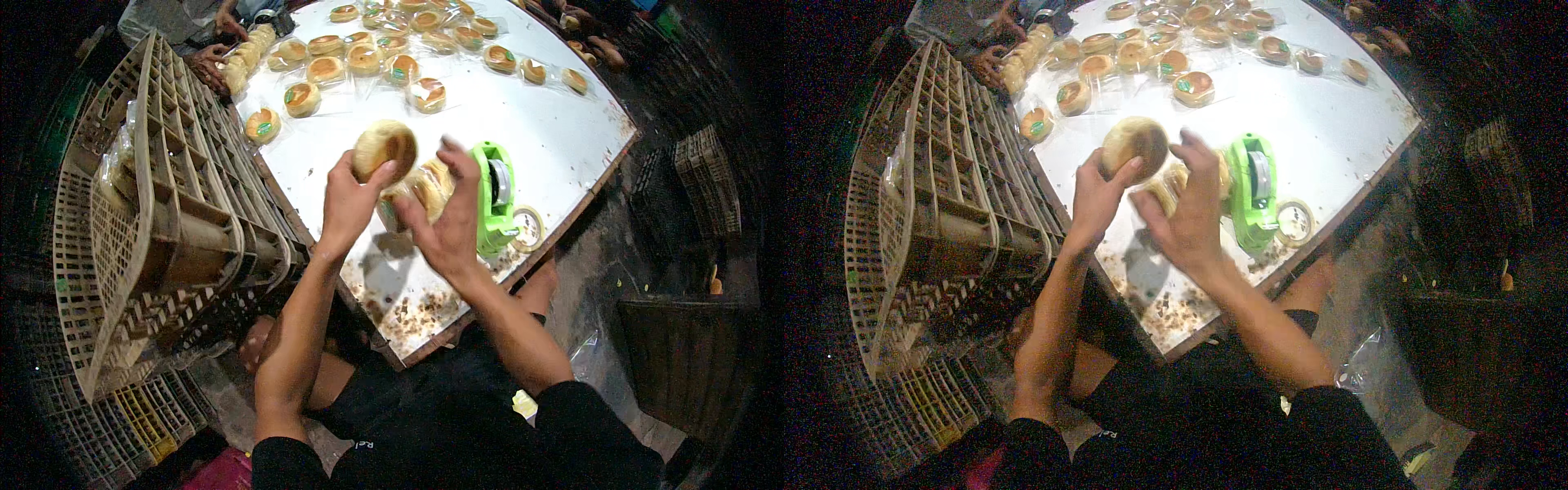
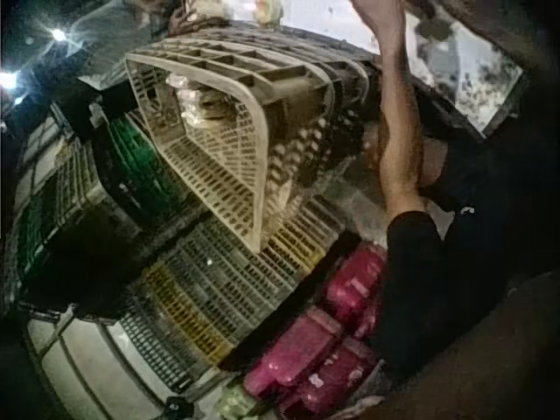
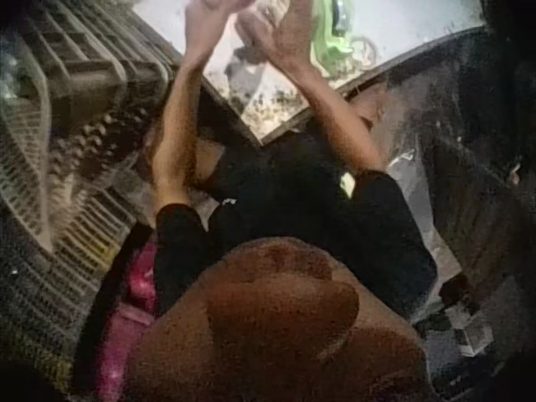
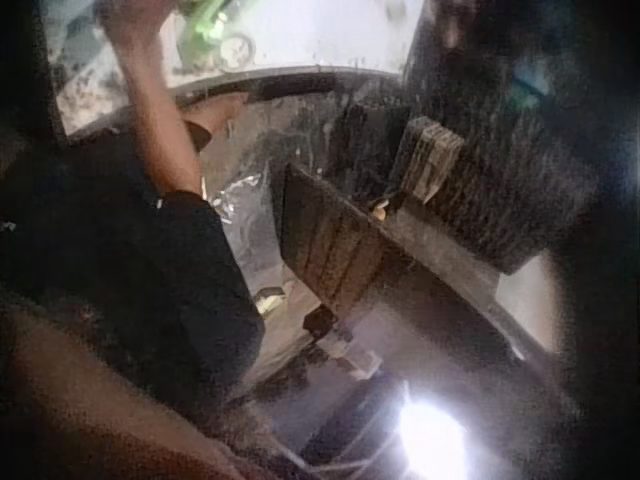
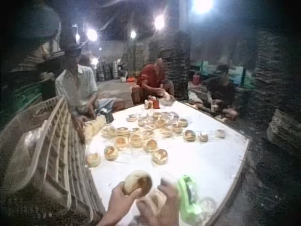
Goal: The person sits on the floor and repeatedly picks up small round buns, wraps each one in clear plastic film using a green tape dispenser, and places the wrapped buns into a white plastic basket. The process is repeated continuously throughout the clip.
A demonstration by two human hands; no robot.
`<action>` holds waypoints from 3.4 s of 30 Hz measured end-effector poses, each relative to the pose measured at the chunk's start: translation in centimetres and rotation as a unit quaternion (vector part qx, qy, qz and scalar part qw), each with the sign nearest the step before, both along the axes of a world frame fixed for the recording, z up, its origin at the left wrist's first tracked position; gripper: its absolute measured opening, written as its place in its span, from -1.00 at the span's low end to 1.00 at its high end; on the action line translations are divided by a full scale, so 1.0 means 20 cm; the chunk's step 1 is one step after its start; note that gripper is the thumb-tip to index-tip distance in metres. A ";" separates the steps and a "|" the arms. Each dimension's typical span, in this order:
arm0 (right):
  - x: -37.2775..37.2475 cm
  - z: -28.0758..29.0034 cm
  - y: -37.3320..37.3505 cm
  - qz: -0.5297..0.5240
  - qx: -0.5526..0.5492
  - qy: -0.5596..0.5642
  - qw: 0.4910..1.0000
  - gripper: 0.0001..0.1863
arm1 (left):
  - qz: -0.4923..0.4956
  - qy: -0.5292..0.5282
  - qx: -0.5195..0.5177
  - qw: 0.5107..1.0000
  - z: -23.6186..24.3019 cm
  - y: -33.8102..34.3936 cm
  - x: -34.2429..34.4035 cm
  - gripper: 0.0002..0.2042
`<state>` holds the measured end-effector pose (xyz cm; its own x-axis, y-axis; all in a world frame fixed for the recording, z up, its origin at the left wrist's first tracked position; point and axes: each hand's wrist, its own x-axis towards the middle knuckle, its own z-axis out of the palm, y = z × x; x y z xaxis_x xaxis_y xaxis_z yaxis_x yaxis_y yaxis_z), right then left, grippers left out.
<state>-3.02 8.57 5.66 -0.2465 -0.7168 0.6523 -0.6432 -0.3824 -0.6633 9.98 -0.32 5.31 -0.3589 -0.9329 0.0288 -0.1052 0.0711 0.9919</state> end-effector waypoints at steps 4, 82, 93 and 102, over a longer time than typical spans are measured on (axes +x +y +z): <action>-0.01 -0.05 0.19 0.007 0.087 -0.229 0.970 -0.27 | 0.048 0.063 0.028 0.996 0.03 0.16 -0.04 -0.49; -0.49 -0.44 0.60 -0.163 0.302 -0.400 0.850 -0.57 | 0.113 0.196 0.046 0.973 -0.12 0.47 -0.03 -0.87; 0.16 -0.15 0.36 0.005 0.240 -0.262 0.935 -0.74 | 0.137 0.114 -0.028 0.984 -0.13 0.57 0.00 -0.86; 0.08 0.01 0.10 0.075 0.282 -0.330 0.898 -0.64 | 0.021 0.285 0.209 0.935 -0.04 0.33 0.21 -0.36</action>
<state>-1.51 10.54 5.89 -0.3185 -0.9447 -0.0781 -0.0084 0.0852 -0.9963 14.08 6.37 4.52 -0.3594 -0.9182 -0.1664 0.4545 -0.3280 0.8282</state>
